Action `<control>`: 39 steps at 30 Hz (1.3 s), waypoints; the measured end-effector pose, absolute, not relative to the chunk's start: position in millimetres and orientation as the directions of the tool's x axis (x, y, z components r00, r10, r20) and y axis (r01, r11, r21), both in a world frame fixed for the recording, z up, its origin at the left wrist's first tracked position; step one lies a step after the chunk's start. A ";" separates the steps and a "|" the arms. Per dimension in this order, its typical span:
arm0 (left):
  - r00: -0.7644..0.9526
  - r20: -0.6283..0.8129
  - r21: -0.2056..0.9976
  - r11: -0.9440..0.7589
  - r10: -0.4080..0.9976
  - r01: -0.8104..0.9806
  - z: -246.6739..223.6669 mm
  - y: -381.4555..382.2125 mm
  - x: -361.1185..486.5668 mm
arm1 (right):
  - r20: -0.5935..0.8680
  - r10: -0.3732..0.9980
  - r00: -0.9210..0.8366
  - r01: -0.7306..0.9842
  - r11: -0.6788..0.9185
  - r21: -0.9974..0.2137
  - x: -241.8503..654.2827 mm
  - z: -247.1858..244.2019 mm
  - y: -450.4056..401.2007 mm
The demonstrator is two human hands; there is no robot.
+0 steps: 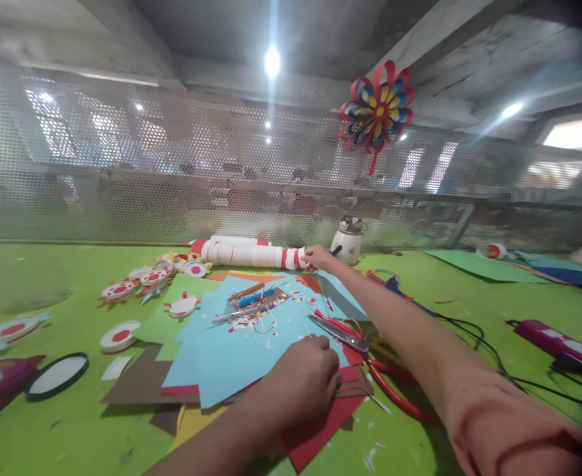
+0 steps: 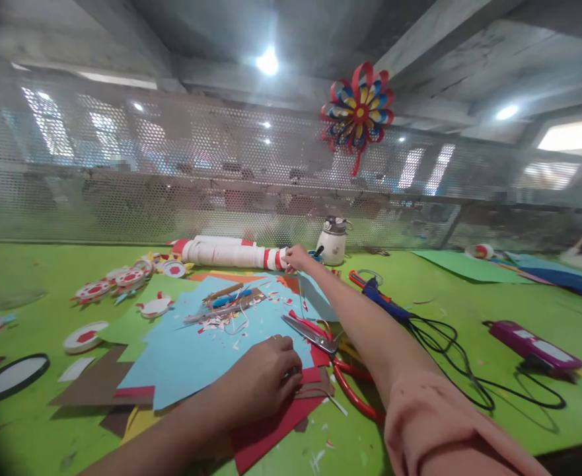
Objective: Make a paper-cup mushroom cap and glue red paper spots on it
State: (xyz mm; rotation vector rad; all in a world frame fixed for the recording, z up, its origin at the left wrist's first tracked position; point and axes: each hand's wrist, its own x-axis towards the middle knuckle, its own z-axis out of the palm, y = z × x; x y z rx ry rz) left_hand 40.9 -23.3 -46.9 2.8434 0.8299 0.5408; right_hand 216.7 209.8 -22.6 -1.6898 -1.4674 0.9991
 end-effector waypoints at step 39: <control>0.069 0.329 0.917 -0.301 0.942 -0.260 -16.4 -8.4 35.9 | 0.760 0.545 -0.353 0.480 0.803 -0.354 231.3 -12.8 12.9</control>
